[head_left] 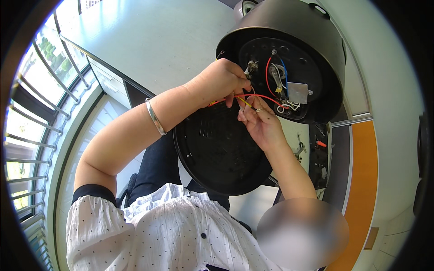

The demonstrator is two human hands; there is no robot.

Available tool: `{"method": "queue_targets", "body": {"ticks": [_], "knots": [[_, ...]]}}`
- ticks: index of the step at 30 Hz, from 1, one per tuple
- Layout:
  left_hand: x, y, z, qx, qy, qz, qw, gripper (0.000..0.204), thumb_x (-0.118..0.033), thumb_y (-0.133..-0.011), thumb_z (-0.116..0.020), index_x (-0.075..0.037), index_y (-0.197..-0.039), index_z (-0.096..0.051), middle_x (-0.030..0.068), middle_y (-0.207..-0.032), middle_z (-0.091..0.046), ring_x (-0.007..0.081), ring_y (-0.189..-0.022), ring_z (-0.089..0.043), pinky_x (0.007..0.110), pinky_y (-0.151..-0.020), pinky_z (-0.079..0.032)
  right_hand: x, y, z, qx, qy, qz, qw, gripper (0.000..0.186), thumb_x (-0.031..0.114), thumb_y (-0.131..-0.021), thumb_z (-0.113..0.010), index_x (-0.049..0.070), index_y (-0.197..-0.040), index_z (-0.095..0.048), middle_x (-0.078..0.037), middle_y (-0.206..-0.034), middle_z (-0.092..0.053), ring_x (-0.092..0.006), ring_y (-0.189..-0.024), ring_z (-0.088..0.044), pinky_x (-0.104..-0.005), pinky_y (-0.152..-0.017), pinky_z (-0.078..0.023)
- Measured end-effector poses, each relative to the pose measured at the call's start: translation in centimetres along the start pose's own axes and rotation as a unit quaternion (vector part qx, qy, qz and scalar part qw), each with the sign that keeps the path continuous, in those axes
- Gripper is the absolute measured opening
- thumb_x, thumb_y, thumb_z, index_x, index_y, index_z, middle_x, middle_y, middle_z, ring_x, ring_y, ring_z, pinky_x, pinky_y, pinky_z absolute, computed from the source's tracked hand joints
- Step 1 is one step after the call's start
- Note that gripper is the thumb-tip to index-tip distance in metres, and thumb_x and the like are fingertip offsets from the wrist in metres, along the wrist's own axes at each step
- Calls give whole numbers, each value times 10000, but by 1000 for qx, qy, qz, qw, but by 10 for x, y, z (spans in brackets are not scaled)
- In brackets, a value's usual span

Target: The person opens a black cylindrical device and manipulates internal wires and components. They use a screwdriver to tighten connections and adjust wiring inside the device. The person continues to connect and secure wires throughout the clip.

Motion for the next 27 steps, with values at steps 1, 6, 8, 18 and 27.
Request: {"method": "queue_targets", "body": {"ticks": [1, 6, 8, 18, 27], "knots": [[0, 0, 0, 3, 2, 0, 1000, 202, -119, -844, -548, 60, -894, -627, 136, -683, -624, 118, -398, -491, 206, -349, -309, -1, -1, 2, 10, -1, -3, 1000, 201, 207, -939, -467, 39, -975, -571, -29, -829, -570, -125, -683, -507, -271, -702, -408], [1, -4, 1, 23, 17, 12, 1000, 210, -139, -851, -545, 58, -854, -616, 141, -640, -628, 108, -384, -479, 208, -346, -294, -1, -1, 6, 15, 7, -10, 1000, 188, 192, -938, -464, 38, -956, -569, -15, -762, -556, -114, -625, -498, -271, -691, -405], [0, -3, 1, 24, 5, 12, 1000, 200, -127, -842, -529, 49, -825, -622, 131, -623, -631, 119, -385, -481, 236, -380, -340, -2, -2, 8, 43, -5, -12, 999, 191, 193, -938, -461, 36, -947, -569, -6, -732, -545, -106, -606, -485, -268, -680, -399], [-1, -3, -1, 16, -8, 15, 1000, 209, -158, -857, -543, 34, -820, -618, 130, -622, -627, 93, -373, -448, 206, -360, -311, 1, -2, 7, 61, -7, -22, 998, 214, 195, -948, -434, 25, -936, -563, 6, -688, -496, -99, -552, -405, -247, -579, -319], [-1, -3, 0, 15, 3, 34, 999, 211, -171, -844, -556, 28, -820, -624, 139, -629, -627, 96, -373, -432, 206, -359, -299, 2, -1, 6, 58, 5, -21, 998, 237, 201, -957, -416, 11, -954, -557, -2, -696, -498, -109, -580, -414, -237, -547, -303]]}}
Point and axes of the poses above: each hand's wrist, its own y-axis away from the middle knuckle, its own z-axis out of the back of the hand, x = y × z, the point moved 3 cm from there along -y, towards the middle knuckle
